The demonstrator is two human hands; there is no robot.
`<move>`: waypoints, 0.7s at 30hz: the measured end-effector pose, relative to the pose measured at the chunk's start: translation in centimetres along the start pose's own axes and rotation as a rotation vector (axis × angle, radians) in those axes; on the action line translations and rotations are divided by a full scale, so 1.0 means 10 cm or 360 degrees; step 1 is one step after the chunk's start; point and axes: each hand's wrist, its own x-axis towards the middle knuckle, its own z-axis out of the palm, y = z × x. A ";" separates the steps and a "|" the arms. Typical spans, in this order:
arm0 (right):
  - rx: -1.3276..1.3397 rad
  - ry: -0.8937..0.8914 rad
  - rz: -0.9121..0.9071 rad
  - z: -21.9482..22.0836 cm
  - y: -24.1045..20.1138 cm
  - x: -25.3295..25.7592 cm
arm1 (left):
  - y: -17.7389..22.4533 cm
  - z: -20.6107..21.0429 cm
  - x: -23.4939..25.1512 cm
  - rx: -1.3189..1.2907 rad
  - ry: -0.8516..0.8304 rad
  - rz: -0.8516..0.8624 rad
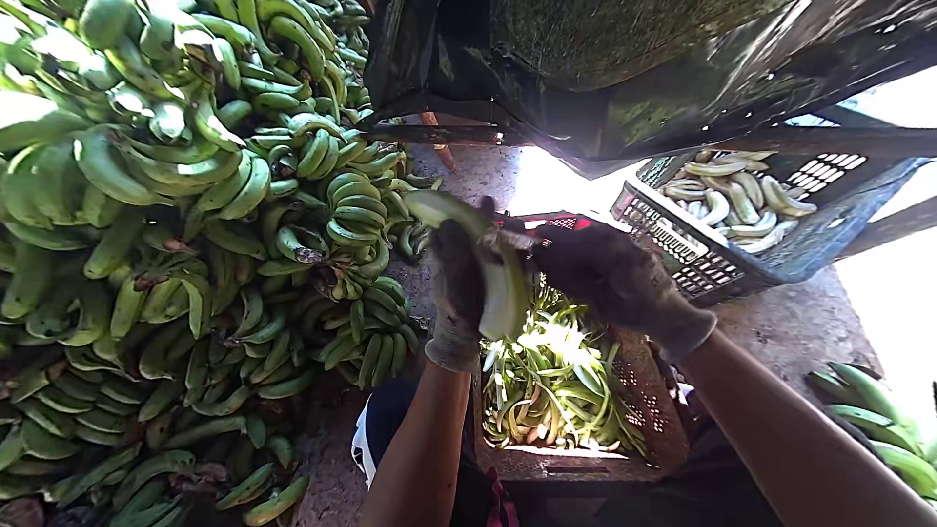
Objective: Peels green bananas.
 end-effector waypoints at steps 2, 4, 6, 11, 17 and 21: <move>0.0262 -0.0064 0.0000 -0.15 0.17 0.11 | 0.08 0.07 -0.09 0.0168 -0.0303 -0.0234; 0.0600 -0.0137 0.0137 -0.23 0.36 0.16 | 0.24 0.18 -0.14 0.0300 -0.0661 -0.0554; 0.0845 -0.0156 0.0287 -0.24 0.47 0.16 | 0.42 0.49 -0.23 0.0504 -0.0780 -0.0916; 0.0403 0.0015 0.0274 -0.09 0.29 0.08 | 0.01 0.24 -0.09 0.0342 -0.0469 -0.0707; -0.0221 0.0173 -0.0194 0.20 0.04 -0.16 | -0.02 -0.10 0.20 -0.0535 0.0125 -0.0185; -0.0295 0.0339 -0.0293 0.20 0.02 -0.13 | 0.06 -0.08 0.24 -0.0720 0.0247 -0.0001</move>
